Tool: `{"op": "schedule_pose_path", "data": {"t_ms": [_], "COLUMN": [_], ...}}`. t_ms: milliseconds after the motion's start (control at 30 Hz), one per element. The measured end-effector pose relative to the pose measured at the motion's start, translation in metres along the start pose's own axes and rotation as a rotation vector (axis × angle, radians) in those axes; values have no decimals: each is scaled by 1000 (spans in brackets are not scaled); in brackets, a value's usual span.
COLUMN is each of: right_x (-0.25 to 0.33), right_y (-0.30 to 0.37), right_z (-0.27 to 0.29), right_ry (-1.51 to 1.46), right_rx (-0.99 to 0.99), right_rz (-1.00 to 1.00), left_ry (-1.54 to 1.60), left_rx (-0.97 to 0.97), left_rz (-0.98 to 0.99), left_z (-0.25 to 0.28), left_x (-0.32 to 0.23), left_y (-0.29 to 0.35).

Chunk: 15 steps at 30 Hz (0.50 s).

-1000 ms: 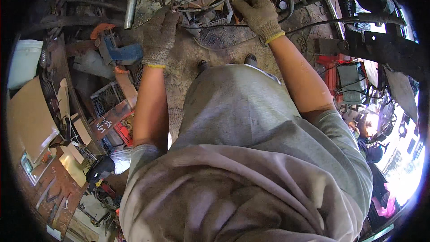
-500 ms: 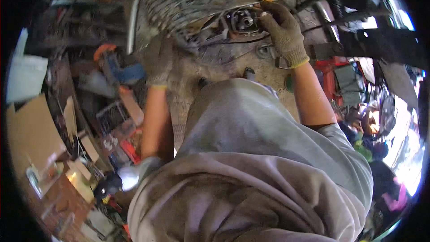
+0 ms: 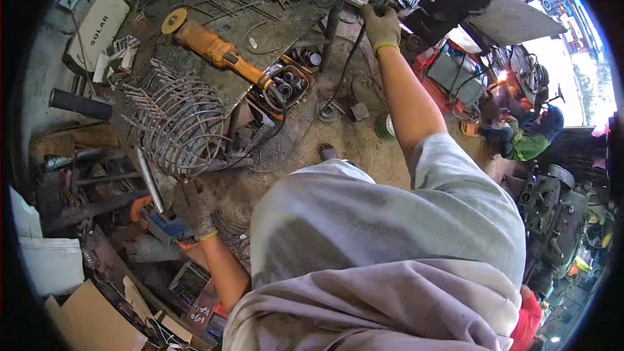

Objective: The person holds a wire component against a rounded metal frame and uses a welding tool to fuse the pieces together, while other people work on a machine in the background.

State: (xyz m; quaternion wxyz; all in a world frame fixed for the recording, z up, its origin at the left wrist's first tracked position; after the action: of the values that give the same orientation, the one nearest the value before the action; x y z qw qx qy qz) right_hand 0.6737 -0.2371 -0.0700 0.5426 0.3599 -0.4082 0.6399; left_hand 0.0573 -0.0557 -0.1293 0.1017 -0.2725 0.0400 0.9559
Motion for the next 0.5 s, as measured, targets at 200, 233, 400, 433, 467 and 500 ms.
{"op": "schedule_pose_path", "data": {"t_ms": [200,233,400,433,467,500], "right_x": [14,8,20,45,54,63], "right_y": [-11,-25,-70,-62,-68,-74], "right_z": [-27,-30,-2,6,18,27], "right_ry": [115,101,260,288,156,27], "right_rx": [-63,-4,-128,-107,-190,-269], "right_rz": [155,163,204,114,116,132], "left_ry": [-62,-77,-95,-74,-44,-89], "left_rx": [-199,-218,-84,-136,-179,-247], "left_rz": [-171,-137,-47,-43,-59,-133], "left_z": [-21,-18,13,15,15,12], "left_x": [55,52,-26,-20,-13,-5], "left_y": [6,7,5,8,6,7]}}
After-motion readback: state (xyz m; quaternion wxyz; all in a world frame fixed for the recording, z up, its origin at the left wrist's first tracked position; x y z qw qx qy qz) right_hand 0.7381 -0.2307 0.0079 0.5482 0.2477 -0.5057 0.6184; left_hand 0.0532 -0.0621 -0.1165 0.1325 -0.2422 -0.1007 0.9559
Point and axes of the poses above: each hand's wrist, its own y-axis away from the middle knuckle, its own z-axis out of the back of the hand, x = y × z, the point moved 5 cm from there along -y, towards the middle knuckle, and after that the axes turned 11 degrees about -y, right-handed, at the moved point
